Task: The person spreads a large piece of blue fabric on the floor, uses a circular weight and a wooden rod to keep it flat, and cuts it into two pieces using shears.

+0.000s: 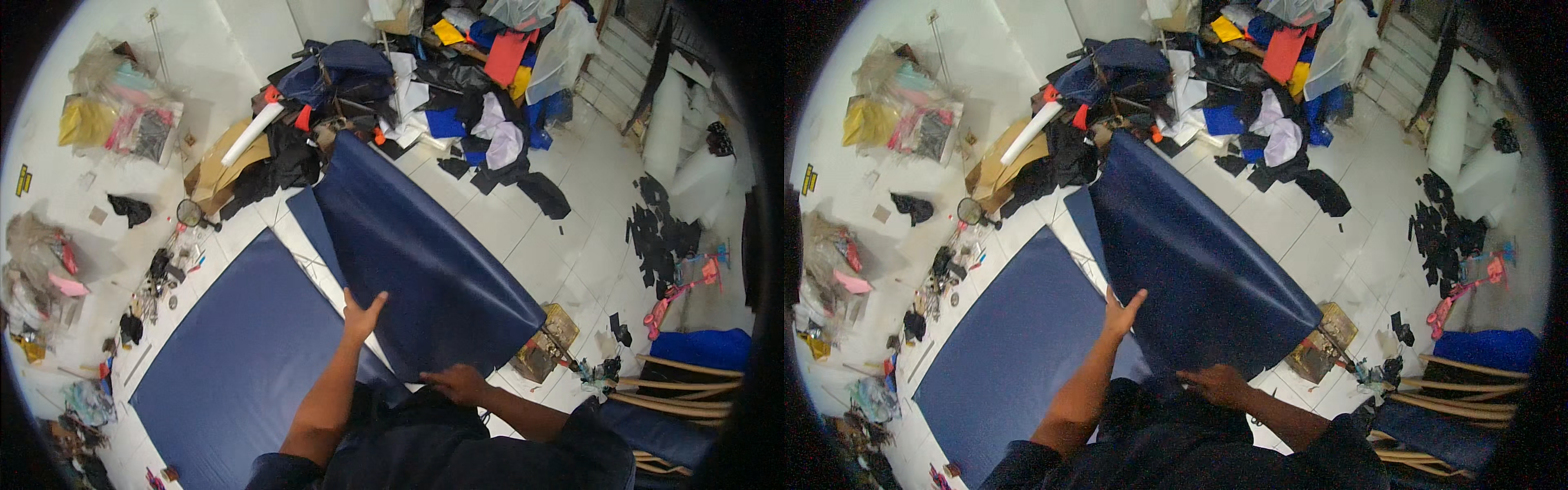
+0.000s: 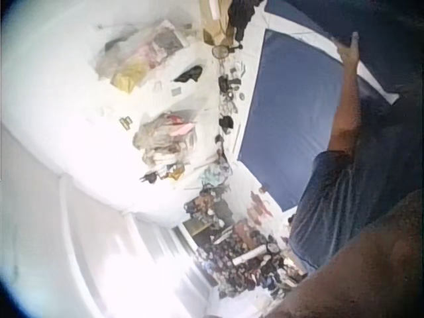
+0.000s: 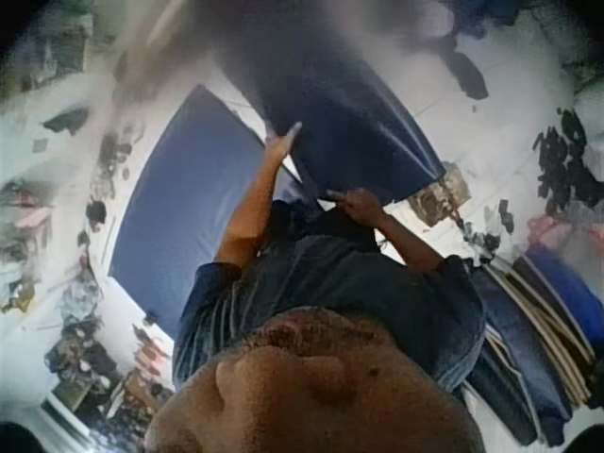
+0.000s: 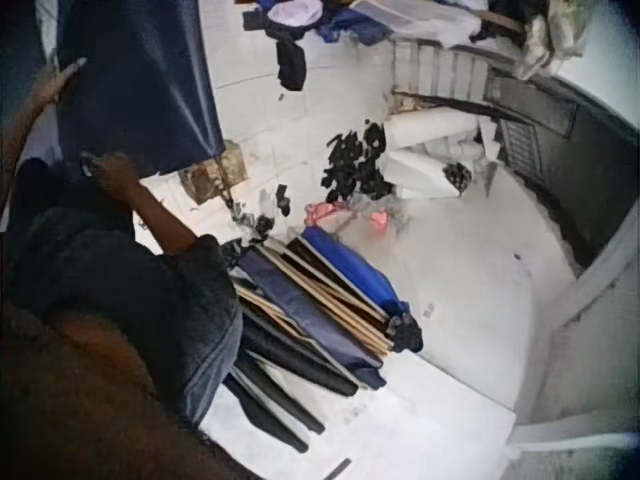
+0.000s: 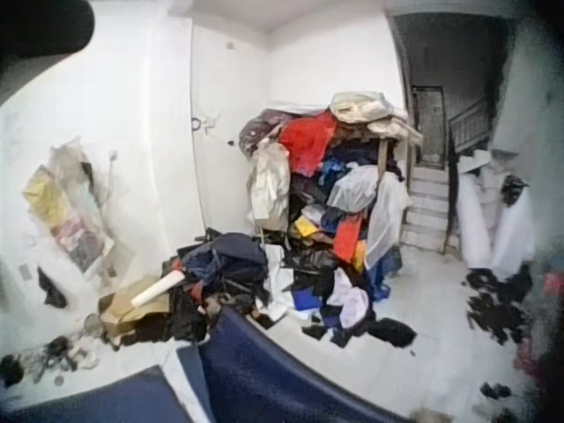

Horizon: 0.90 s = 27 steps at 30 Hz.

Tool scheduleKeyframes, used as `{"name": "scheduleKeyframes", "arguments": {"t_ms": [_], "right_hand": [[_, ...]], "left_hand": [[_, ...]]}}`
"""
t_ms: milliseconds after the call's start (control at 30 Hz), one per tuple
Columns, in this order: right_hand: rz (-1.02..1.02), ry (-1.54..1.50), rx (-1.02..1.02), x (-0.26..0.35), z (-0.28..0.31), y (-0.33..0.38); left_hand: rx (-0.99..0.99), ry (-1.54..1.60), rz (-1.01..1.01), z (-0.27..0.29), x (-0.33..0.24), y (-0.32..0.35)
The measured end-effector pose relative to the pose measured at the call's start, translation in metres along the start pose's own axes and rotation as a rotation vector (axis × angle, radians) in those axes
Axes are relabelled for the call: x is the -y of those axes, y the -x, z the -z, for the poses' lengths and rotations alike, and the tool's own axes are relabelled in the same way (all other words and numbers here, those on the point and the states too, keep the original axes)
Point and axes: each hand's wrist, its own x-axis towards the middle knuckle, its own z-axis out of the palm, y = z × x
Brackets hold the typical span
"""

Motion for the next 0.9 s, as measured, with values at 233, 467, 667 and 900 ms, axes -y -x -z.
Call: {"name": "scheduleKeyframes", "arguments": {"t_ms": [233, 467, 667, 900], "right_hand": [[-0.182, -0.138, -0.015, 0.062, -0.006, -0.004], [-0.782, -0.003, -0.339, 0.208, -0.04, -0.094], [-1.028, -0.03, -0.97, 0.255, -0.159, -0.171], [-1.072, 0.055, -0.939, 0.325, -0.283, -0.094]], "left_hand": [[0.471, -0.276, -0.094, 0.048, 0.11, -0.132], [0.861, 0.346, 0.434, 0.105, 0.128, -0.045], [1.076, 0.738, 0.522, 0.142, 0.131, 0.015], [0.593, 1.071, 0.31, 0.224, 0.214, -0.082]]}}
